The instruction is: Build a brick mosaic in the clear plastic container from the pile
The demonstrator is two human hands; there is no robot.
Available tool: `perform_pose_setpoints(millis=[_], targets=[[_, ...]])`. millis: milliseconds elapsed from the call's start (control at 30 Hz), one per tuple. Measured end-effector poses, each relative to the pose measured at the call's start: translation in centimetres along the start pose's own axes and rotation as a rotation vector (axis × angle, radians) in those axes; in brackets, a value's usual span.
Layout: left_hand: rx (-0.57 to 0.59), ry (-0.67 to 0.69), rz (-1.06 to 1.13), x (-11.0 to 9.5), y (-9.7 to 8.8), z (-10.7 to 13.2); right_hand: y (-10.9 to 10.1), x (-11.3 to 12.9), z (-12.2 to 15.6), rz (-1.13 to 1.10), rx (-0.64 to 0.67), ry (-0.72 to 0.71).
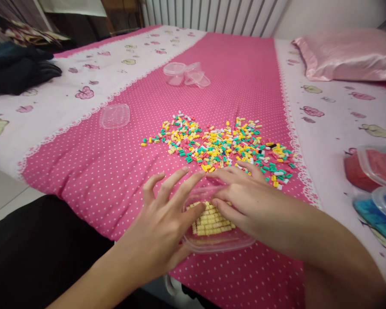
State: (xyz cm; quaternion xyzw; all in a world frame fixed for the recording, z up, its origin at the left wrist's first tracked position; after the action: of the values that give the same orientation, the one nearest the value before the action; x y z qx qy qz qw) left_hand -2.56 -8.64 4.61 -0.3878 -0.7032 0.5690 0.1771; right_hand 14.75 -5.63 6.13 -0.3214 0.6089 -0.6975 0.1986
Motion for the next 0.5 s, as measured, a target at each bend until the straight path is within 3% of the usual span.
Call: perform_pose_setpoints(millis=[500], targets=[[-0.025,0.016,-0.024,-0.21,0.13,-0.04,-0.03,0.09,0.07,0.000,-0.026,-0.026]])
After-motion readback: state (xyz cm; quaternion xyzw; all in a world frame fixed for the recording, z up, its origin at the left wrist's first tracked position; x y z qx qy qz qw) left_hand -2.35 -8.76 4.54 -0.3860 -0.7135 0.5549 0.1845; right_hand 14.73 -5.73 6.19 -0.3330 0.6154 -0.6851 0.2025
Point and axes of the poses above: each hand's wrist, its own z-axis away from the middle knuckle, its own y-axis out of the palm, x = y × z, the point moved 4 cm from there along -z, towards the middle knuckle, and after that the axes turned 3 degrees about z, right-handed, at the moved point
